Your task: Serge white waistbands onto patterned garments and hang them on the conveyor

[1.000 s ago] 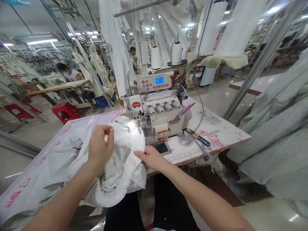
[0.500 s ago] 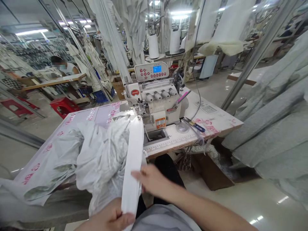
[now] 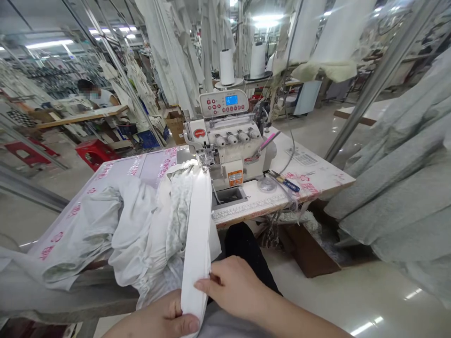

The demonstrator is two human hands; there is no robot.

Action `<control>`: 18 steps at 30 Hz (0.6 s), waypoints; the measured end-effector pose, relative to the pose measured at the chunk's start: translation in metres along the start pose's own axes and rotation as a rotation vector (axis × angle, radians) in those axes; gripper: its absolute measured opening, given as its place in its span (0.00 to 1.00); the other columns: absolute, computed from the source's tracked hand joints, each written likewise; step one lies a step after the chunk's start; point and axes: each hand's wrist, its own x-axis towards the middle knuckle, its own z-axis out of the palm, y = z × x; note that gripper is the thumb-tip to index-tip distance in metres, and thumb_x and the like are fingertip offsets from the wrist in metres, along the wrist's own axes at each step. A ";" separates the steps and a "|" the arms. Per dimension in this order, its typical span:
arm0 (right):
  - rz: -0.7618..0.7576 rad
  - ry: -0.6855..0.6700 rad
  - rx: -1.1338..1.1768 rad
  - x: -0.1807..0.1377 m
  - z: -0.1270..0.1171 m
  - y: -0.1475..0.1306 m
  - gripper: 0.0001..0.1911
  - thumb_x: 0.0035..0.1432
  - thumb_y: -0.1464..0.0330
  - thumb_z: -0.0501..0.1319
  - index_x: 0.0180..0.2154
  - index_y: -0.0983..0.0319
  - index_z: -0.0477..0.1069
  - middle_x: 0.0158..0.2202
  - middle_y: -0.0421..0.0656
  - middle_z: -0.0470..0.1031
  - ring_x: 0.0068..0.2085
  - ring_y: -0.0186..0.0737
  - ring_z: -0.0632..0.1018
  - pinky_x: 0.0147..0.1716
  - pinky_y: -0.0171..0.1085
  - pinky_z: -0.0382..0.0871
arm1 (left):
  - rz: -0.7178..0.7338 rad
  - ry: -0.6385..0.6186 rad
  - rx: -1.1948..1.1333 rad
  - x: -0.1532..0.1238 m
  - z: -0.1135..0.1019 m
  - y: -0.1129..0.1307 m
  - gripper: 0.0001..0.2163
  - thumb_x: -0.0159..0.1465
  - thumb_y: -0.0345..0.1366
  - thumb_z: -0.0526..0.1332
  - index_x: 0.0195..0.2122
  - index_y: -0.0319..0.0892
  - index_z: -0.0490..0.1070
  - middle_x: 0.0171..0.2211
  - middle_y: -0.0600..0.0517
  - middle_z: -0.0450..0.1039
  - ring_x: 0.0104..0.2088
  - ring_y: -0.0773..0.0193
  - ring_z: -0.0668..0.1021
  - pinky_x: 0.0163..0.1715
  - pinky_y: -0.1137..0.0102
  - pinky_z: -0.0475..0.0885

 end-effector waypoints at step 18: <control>-0.111 -0.099 0.339 0.008 0.012 -0.004 0.26 0.57 0.53 0.47 0.17 0.65 0.53 0.14 0.36 0.53 0.16 0.24 0.55 0.14 0.28 0.45 | -0.078 0.975 0.387 0.019 -0.120 -0.005 0.19 0.58 0.47 0.51 0.38 0.38 0.71 0.32 0.46 0.72 0.37 0.53 0.73 0.41 0.60 0.66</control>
